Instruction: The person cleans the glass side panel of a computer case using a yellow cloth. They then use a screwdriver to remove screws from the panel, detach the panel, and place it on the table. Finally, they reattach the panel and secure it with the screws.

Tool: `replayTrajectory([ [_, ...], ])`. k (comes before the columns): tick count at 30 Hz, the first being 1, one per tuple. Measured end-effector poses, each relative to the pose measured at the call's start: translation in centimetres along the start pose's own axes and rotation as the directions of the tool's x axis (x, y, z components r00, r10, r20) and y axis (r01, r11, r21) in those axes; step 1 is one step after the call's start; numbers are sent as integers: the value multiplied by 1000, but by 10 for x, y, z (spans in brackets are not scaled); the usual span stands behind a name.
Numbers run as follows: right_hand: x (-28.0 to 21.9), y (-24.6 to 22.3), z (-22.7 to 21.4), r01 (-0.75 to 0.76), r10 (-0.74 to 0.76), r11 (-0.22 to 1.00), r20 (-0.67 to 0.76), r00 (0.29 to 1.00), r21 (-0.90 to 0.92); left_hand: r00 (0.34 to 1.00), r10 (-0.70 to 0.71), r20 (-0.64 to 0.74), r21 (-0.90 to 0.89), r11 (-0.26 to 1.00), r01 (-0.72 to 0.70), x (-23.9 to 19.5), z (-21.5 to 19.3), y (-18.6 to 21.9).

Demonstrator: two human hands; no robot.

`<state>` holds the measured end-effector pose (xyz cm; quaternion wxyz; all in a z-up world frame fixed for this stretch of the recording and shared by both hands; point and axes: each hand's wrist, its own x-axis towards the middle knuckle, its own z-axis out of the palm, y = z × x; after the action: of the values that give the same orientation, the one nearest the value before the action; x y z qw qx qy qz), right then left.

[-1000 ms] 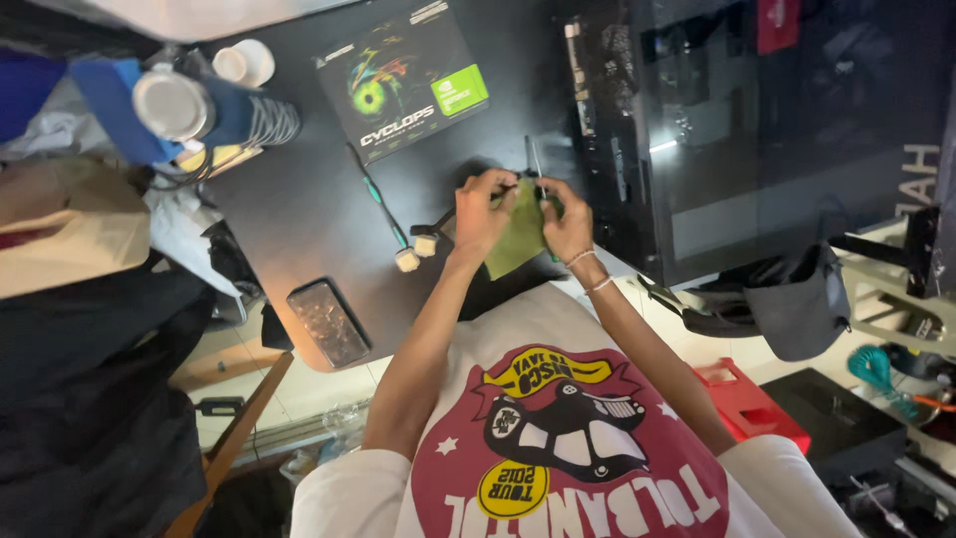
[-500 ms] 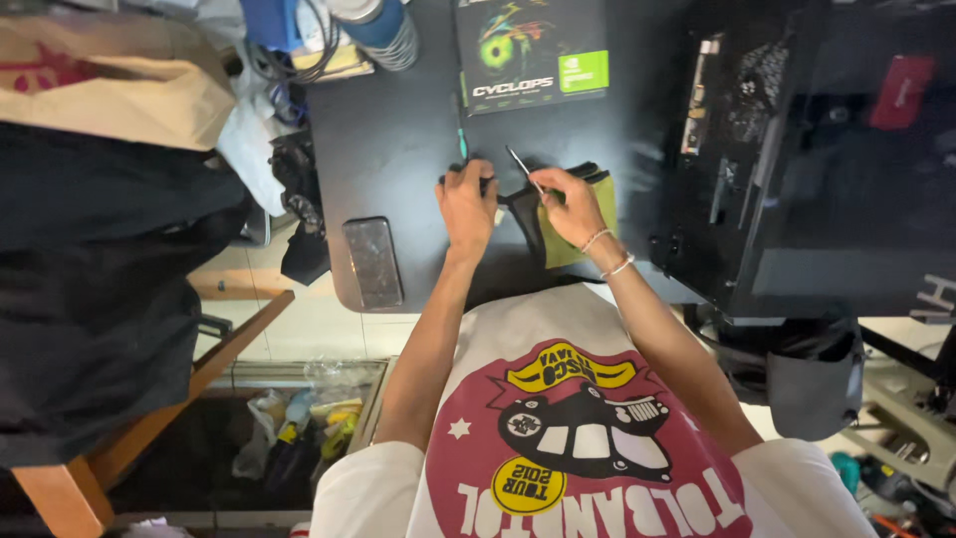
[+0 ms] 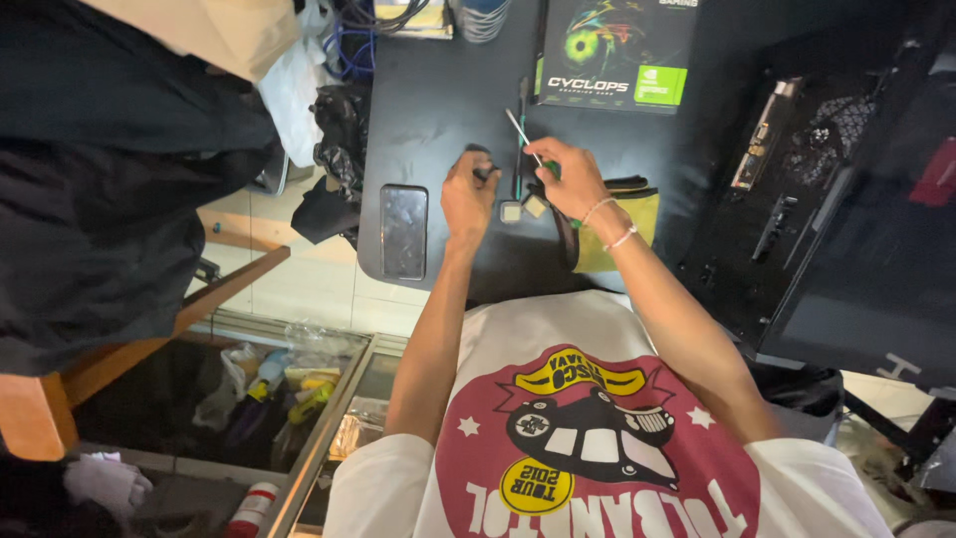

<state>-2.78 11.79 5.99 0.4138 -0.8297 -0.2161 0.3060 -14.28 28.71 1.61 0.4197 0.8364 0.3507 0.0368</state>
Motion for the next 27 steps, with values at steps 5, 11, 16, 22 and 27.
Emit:
replayTrajectory([
  [5,17,-3,11,-3,-2,994,-53,999,-109,1000,-1,-14,-86,996,0,-5,-1,-4],
  [11,2,15,7,-102,70,977,-168,983,-185,997,41,-58,-131,990,-48,-12,0,-4],
  [16,-13,48,16,-148,111,965,-171,979,-219,994,104,-35,-160,981,-108,-26,3,10],
  [22,-9,53,17,-151,115,975,-213,970,-164,979,182,88,-164,973,-166,-40,9,26],
  [27,-18,51,15,-46,9,992,-295,955,-120,951,269,155,-216,948,-233,-43,15,40],
])
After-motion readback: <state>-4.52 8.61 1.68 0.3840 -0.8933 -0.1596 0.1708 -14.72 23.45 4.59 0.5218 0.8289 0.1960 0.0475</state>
